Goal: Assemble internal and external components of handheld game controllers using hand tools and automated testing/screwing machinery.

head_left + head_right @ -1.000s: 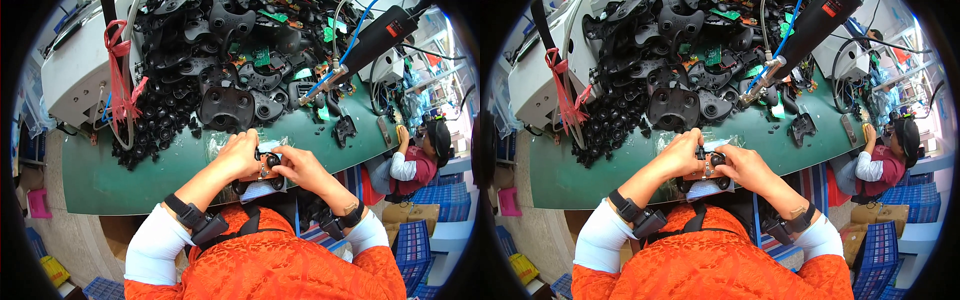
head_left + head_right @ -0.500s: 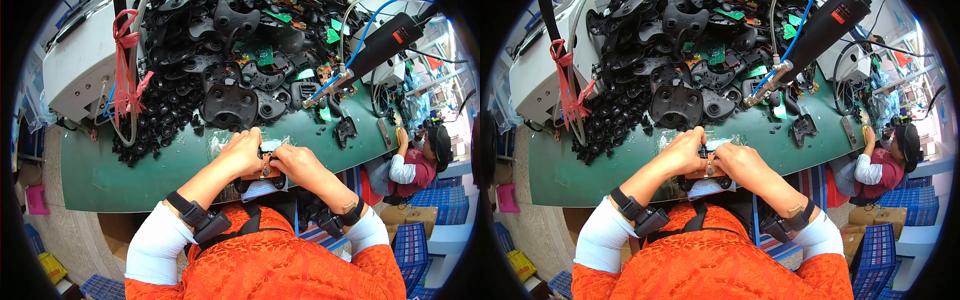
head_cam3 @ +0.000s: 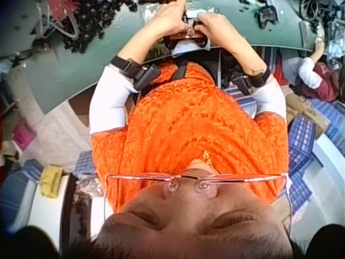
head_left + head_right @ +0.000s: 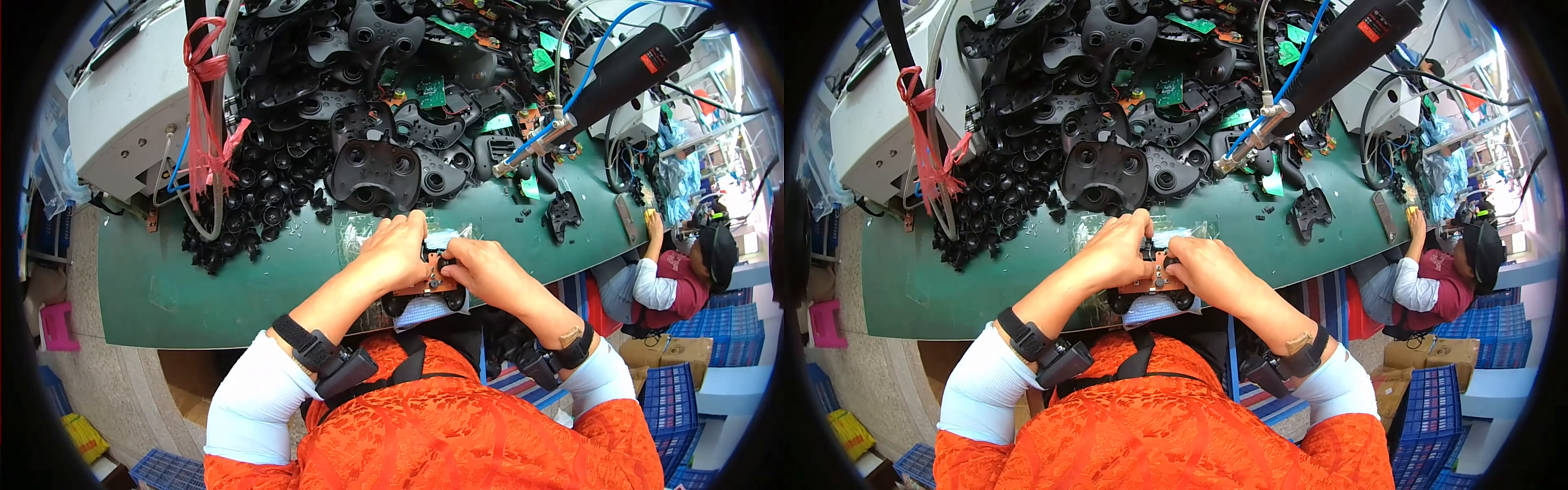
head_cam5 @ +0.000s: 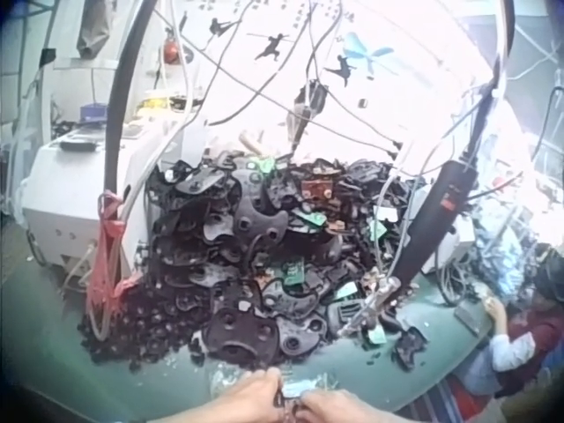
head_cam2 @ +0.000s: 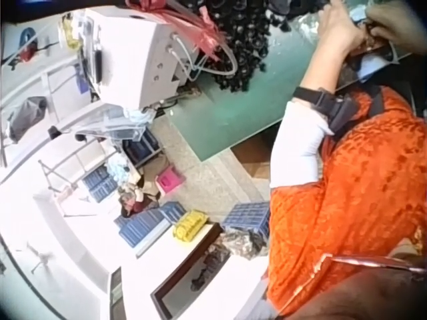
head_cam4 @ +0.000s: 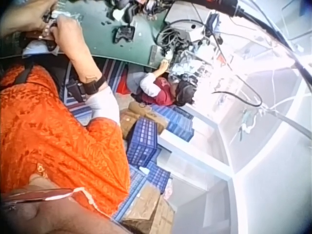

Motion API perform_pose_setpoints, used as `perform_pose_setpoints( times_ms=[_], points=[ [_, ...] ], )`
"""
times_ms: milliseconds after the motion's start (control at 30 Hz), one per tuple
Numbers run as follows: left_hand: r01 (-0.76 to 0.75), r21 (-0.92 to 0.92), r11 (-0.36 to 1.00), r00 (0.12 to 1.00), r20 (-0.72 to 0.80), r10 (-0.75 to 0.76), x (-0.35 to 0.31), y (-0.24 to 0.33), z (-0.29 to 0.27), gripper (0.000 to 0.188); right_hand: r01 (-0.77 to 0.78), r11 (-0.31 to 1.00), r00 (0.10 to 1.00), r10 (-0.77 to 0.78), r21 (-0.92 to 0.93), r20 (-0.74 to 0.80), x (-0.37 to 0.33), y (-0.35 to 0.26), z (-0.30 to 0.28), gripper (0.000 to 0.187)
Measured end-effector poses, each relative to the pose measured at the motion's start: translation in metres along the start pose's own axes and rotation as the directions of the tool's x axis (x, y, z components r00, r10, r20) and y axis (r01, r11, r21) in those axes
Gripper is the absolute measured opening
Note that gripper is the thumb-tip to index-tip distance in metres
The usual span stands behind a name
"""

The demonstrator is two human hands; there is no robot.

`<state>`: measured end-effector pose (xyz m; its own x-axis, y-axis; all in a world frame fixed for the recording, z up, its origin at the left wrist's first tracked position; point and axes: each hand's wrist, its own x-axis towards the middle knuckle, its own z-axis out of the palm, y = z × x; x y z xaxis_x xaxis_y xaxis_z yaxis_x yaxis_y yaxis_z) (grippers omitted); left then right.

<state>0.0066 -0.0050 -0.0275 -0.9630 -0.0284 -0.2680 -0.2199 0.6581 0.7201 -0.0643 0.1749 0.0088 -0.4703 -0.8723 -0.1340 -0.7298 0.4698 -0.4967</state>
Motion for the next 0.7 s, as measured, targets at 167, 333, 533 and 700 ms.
perform_pose_setpoints(
  times_ms=[167, 333, 533, 700],
  points=[
    [-0.008, 0.013, 1.0, 1.0, 0.005, 0.008, -0.003, 0.005, -0.001, 0.053, -0.03, 0.999, 0.999, 0.031, 0.023, -0.03, -0.004, -0.001, 0.003, 0.016],
    [0.015, -0.037, 0.999, 1.0, -0.014, -0.015, -0.003, 0.0, 0.001, 0.053, -0.01, 0.989, 0.955, 0.052, 0.145, -0.293, -0.029, 0.009, 0.003, 0.028],
    [0.016, -0.024, 1.0, 0.999, -0.051, -0.017, -0.007, 0.004, -0.002, 0.054, 0.046, 0.987, 0.992, -0.064, -0.156, -0.11, -0.058, -0.017, 0.028, 0.046],
    [0.044, -0.004, 0.999, 0.998, -0.04, -0.044, -0.005, 0.007, -0.005, 0.06, -0.087, 0.985, 0.982, 0.111, 0.152, -0.156, -0.058, -0.011, 0.016, 0.032]
  ],
)
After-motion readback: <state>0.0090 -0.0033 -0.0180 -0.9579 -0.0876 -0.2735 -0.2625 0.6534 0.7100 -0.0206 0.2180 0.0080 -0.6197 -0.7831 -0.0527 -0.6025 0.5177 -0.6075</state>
